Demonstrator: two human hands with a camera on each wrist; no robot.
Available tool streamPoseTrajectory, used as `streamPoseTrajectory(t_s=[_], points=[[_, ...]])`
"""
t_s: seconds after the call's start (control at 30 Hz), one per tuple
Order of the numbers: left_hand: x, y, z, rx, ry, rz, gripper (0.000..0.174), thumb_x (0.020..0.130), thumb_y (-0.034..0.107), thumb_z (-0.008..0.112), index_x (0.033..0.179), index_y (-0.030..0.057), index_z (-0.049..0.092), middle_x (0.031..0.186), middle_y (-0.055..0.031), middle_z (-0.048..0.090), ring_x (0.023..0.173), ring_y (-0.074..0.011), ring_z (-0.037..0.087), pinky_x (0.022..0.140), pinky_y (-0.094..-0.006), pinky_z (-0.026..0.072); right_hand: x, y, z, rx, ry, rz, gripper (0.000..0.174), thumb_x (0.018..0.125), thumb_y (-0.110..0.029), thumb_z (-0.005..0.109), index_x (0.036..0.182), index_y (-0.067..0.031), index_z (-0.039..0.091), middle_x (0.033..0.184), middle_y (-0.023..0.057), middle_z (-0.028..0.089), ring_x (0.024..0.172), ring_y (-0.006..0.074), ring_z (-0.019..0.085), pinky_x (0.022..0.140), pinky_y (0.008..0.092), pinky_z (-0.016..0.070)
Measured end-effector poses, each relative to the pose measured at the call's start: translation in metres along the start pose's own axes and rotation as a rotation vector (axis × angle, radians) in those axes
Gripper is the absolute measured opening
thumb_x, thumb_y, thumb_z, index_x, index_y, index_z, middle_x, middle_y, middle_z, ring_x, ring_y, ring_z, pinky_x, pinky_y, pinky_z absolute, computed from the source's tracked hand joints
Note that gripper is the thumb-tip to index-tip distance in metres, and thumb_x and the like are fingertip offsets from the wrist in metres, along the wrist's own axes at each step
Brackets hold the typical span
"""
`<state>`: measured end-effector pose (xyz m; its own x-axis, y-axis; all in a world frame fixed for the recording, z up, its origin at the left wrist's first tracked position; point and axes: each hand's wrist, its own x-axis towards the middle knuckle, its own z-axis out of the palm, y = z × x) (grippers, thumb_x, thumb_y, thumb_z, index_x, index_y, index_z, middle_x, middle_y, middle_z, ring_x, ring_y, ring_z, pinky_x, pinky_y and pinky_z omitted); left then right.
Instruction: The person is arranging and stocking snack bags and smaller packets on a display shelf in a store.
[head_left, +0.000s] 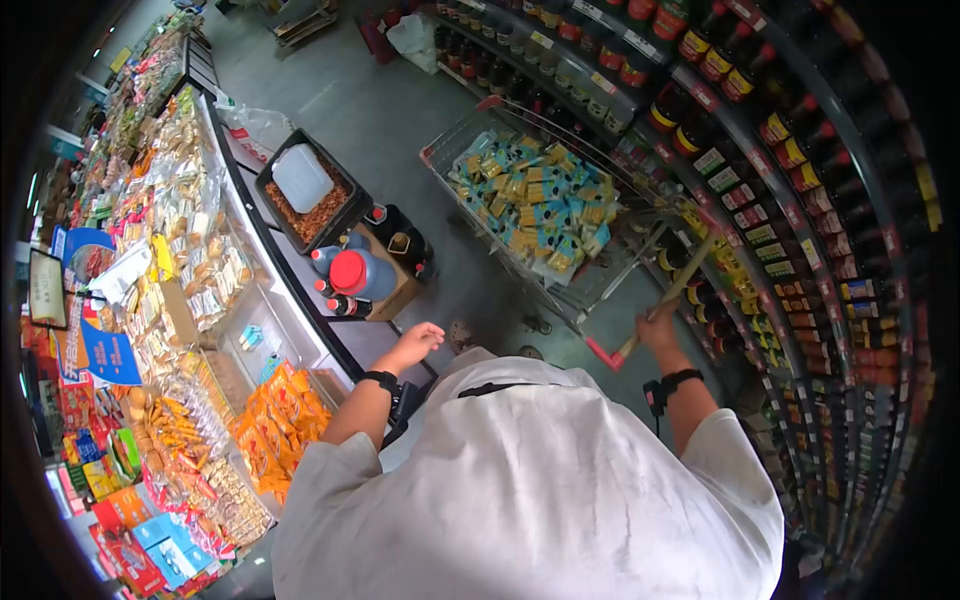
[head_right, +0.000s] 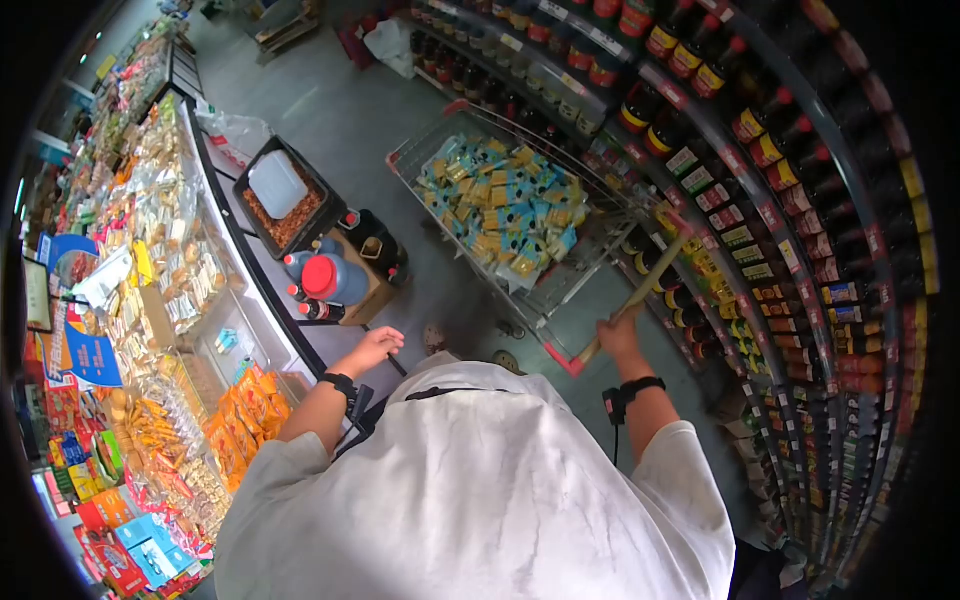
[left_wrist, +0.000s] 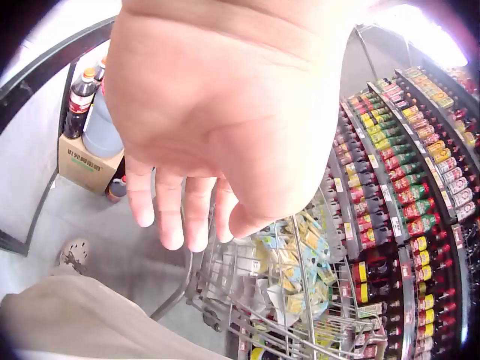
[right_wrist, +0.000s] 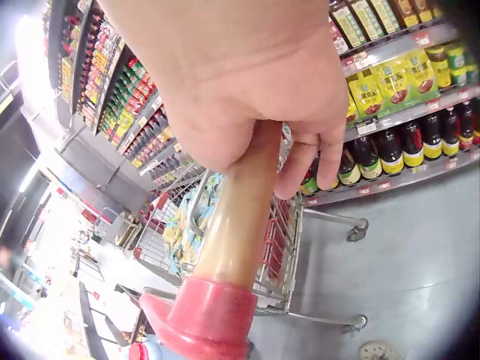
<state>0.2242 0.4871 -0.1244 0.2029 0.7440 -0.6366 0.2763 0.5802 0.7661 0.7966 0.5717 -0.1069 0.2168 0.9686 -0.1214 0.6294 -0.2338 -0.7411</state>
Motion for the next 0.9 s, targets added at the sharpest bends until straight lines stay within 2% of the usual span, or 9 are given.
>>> streamPoseTrajectory(t_s=[0.13, 0.23, 0.3, 0.47, 0.6, 0.67, 0.7, 0.83, 0.9], points=[[0.021, -0.002, -0.025, 0.014, -0.008, -0.023, 0.022, 0.095, 0.021, 0.062, 0.114, 0.0111, 0.062, 0.101, 0.0001, 0.068, 0.085, -0.0086, 0.060, 0.069, -0.0273, 0.0466, -0.040, 0.001, -0.021, 0.071, -0.153, 0.259, 0.089, 0.082, -0.012, 0.066, 0.148, 0.0052, 0.010, 0.124, 0.0224, 0.049, 0.106, 0.0321, 0.057, 0.087, 0.0393, 0.0511], [0.037, -0.010, -0.037, 0.043, -0.062, -0.056, 0.022, 0.095, 0.022, 0.061, 0.113, 0.0100, 0.062, 0.100, -0.0003, 0.067, 0.083, -0.0092, 0.061, 0.067, -0.0269, 0.0466, -0.063, 0.016, -0.035, 0.200, 0.016, 0.114, 0.076, 0.081, -0.012, 0.065, 0.143, 0.0014, 0.024, 0.127, 0.0204, 0.048, 0.110, 0.0287, 0.054, 0.085, 0.0389, 0.0512], [0.040, 0.011, -0.043, 0.058, -0.047, -0.103, 0.020, 0.094, 0.013, 0.061, 0.110, 0.0007, 0.062, 0.096, -0.0084, 0.068, 0.083, -0.0149, 0.063, 0.077, -0.0294, 0.0530, -0.070, 0.089, -0.049, -0.019, -0.111, 0.113, 0.071, 0.078, -0.008, 0.063, 0.141, -0.0021, 0.031, 0.129, 0.0184, 0.046, 0.112, 0.0281, 0.052, 0.087, 0.0395, 0.0503], [0.074, 0.014, -0.054, 0.103, -0.010, -0.197, 0.021, 0.091, 0.013, 0.062, 0.108, 0.0012, 0.063, 0.095, -0.0111, 0.069, 0.084, -0.0190, 0.066, 0.078, -0.0308, 0.0538, -0.088, 0.087, -0.110, -0.071, -0.090, 0.262, 0.069, 0.080, -0.005, 0.060, 0.143, -0.0036, 0.035, 0.129, 0.0176, 0.049, 0.113, 0.0299, 0.051, 0.095, 0.0398, 0.0469], [0.131, -0.005, -0.062, 0.543, 0.154, 0.159, 0.035, 0.082, 0.018, 0.066, 0.113, 0.0020, 0.063, 0.103, -0.0201, 0.068, 0.099, -0.0366, 0.066, 0.088, -0.0381, 0.0529, -0.060, 0.333, -0.149, -0.663, -0.022, -0.070, 0.049, 0.091, -0.017, 0.053, 0.137, -0.0013, 0.046, 0.124, 0.0209, 0.056, 0.118, 0.0382, 0.051, 0.101, 0.0473, 0.0432], [0.145, 0.027, -0.044, 0.604, 0.318, 0.089, 0.048, 0.078, 0.023, 0.068, 0.122, 0.0029, 0.059, 0.120, -0.0248, 0.062, 0.113, -0.0420, 0.060, 0.097, -0.0421, 0.0494, -0.052, 0.231, -0.188, -1.221, -0.537, -0.039, 0.040, 0.078, 0.000, 0.053, 0.118, -0.0018, 0.062, 0.108, 0.0206, 0.065, 0.108, 0.0416, 0.061, 0.106, 0.0456, 0.0407], [0.152, 0.036, -0.032, 0.575, 0.409, 0.042, 0.055, 0.078, 0.026, 0.069, 0.126, 0.0032, 0.057, 0.128, -0.0262, 0.058, 0.119, -0.0426, 0.056, 0.100, -0.0436, 0.0474, -0.039, 0.226, -0.200, -1.279, -0.583, -0.004, 0.042, 0.081, -0.005, 0.055, 0.123, -0.0023, 0.058, 0.110, 0.0211, 0.065, 0.105, 0.0407, 0.061, 0.102, 0.0452, 0.0431], [0.153, 0.053, 0.027, 0.562, 0.527, -0.118, 0.069, 0.076, 0.024, 0.074, 0.136, 0.0038, 0.046, 0.134, -0.0269, 0.053, 0.124, -0.0413, 0.053, 0.105, -0.0445, 0.0442, -0.012, 0.372, -0.251, -1.381, -0.841, -0.172, 0.061, 0.091, -0.023, 0.063, 0.144, -0.0043, 0.040, 0.115, 0.0230, 0.063, 0.095, 0.0372, 0.064, 0.084, 0.0436, 0.0526], [0.183, 0.020, 0.044, 0.414, 0.339, -0.244, 0.065, 0.077, 0.021, 0.076, 0.131, 0.0017, 0.045, 0.126, -0.0270, 0.058, 0.122, -0.0428, 0.054, 0.101, -0.0475, 0.0454, -0.024, 0.319, -0.249, -1.091, -0.560, 0.203, 0.073, 0.086, -0.028, 0.068, 0.147, -0.0035, 0.036, 0.115, 0.0204, 0.063, 0.098, 0.0331, 0.062, 0.085, 0.0416, 0.0514]])
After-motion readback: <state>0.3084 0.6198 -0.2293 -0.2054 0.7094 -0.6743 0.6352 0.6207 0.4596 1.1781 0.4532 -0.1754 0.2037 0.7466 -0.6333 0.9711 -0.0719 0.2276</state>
